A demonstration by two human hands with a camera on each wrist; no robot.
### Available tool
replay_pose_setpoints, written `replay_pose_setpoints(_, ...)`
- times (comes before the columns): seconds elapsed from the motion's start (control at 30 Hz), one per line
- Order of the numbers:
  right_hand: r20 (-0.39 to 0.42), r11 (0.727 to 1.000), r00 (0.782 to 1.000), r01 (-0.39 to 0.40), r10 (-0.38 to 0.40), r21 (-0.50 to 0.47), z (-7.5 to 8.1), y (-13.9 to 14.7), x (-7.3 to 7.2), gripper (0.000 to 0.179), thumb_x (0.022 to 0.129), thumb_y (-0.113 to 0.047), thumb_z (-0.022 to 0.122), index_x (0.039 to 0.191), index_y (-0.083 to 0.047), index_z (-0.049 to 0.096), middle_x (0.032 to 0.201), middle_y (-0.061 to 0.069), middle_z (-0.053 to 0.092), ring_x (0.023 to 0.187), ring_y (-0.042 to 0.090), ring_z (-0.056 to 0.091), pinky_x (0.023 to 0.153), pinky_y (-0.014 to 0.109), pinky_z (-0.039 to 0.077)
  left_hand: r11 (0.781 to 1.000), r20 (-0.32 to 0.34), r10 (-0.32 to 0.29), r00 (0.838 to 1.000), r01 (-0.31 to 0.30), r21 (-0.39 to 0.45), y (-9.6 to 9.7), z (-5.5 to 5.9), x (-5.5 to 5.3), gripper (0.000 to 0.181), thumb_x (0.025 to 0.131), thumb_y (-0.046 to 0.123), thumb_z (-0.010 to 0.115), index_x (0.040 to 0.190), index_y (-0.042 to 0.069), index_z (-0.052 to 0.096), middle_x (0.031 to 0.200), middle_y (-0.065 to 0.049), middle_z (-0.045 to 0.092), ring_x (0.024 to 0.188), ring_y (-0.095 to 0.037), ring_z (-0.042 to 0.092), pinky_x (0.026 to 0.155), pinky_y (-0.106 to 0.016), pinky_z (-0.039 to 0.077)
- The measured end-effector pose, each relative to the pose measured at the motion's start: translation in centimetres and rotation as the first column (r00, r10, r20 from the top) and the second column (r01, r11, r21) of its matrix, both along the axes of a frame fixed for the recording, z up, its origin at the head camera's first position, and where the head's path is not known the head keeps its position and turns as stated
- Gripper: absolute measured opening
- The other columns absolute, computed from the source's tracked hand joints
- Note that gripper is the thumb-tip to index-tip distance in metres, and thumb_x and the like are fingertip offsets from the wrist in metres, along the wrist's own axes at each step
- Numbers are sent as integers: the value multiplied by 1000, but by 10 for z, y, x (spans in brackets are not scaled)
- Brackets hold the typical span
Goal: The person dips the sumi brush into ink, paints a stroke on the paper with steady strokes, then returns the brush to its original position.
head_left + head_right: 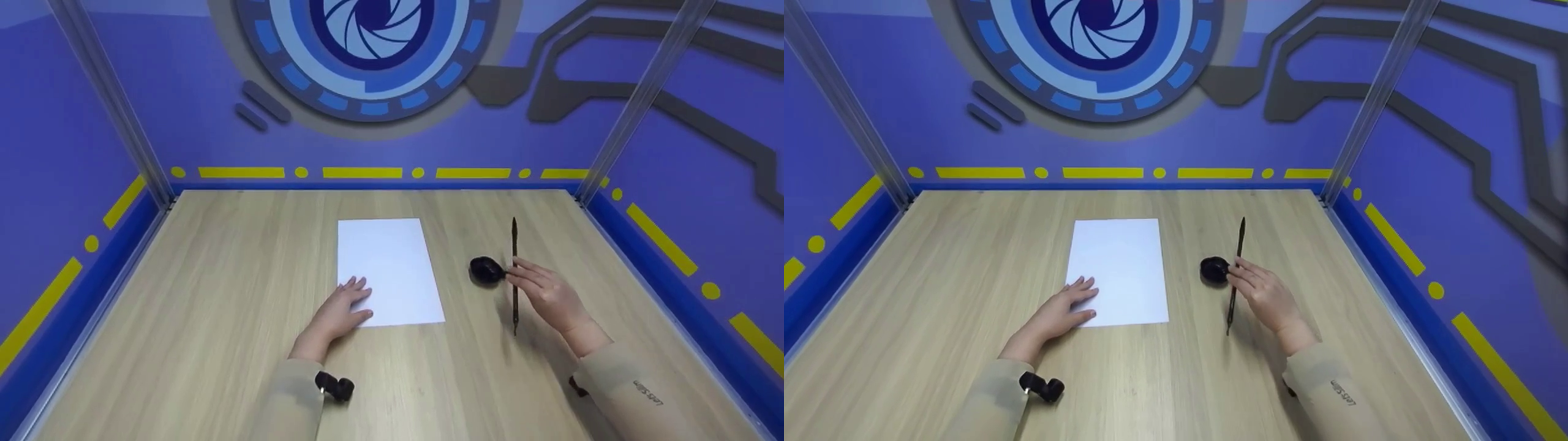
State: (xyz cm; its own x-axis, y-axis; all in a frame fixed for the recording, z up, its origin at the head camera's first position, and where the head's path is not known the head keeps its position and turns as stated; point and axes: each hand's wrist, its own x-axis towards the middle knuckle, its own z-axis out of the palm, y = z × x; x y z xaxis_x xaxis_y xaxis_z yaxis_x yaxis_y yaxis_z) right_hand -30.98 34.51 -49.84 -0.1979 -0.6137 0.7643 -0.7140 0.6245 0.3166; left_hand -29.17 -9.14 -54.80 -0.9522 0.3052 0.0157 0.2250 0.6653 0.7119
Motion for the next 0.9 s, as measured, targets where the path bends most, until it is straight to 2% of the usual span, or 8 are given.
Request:
replay_pose_setpoints(0.1,0,972,1000,-7,7,-236,6,-15,-2,21,103,-3,58,100,0,79,101,14,80,98,30,77,98,25,59,1000,3,12,1000,-12,6,0,1,1,54,99,22,69,148,5,54,167,-9,36,160,-33,22,132,-55,17)
replay_pose_setpoints(0.2,18,850,1000,-6,18,-527,14,-31,-3,17,86,14,72,97,3,79,98,17,80,100,24,78,103,17,54,1000,0,16,1000,-16,7,0,0,1,54,99,22,68,148,6,54,167,-9,36,160,-32,22,132,-54,17)
replay_pose_setpoints(0.27,64,685,996,1,66,-729,22,-41,-1,26,77,24,73,94,6,78,96,16,80,99,17,78,96,15,58,1000,-5,9,1000,-9,6,0,-1,1,53,99,22,68,148,5,54,167,-9,36,160,-33,23,132,-54,17)
replay_pose_setpoints(0.37,130,340,978,68,165,-938,37,-51,2,17,82,20,73,96,10,75,93,7,81,94,10,78,86,15,61,1000,-8,1,1000,-1,9,0,-1,1,53,99,21,68,147,4,54,167,-10,36,159,-33,23,132,-53,17)
replay_pose_setpoints(0.47,170,13,950,173,262,-985,49,-52,3,15,89,2,75,102,10,73,94,-1,80,89,9,78,82,18,63,1000,-4,3,1000,-3,11,1,0,1,53,99,21,69,147,4,54,166,-10,37,160,-33,23,133,-53,16)
replay_pose_setpoints(0.57,179,-167,939,235,295,-958,51,-48,2,22,90,-10,78,105,4,73,96,3,78,85,11,78,77,19,64,1000,-3,-1,1000,1,11,1,0,1,54,98,21,69,147,3,54,167,-11,36,160,-33,23,133,-54,16)
replay_pose_setpoints(0.77,177,-354,924,299,338,-886,37,-36,-4,20,91,-12,76,106,1,70,95,7,75,77,14,78,63,16,60,1000,-6,-11,1000,11,15,0,-1,1,54,98,21,69,147,3,54,167,-11,36,159,-34,23,132,-55,16)
replay_pose_setpoints(0.9,210,-415,890,383,404,-825,23,-23,-7,18,90,-13,78,102,-3,70,90,5,73,71,14,78,58,15,57,1000,-7,-8,1000,8,10,0,-1,1,54,99,21,69,147,3,54,167,-11,36,160,-34,22,132,-55,16)
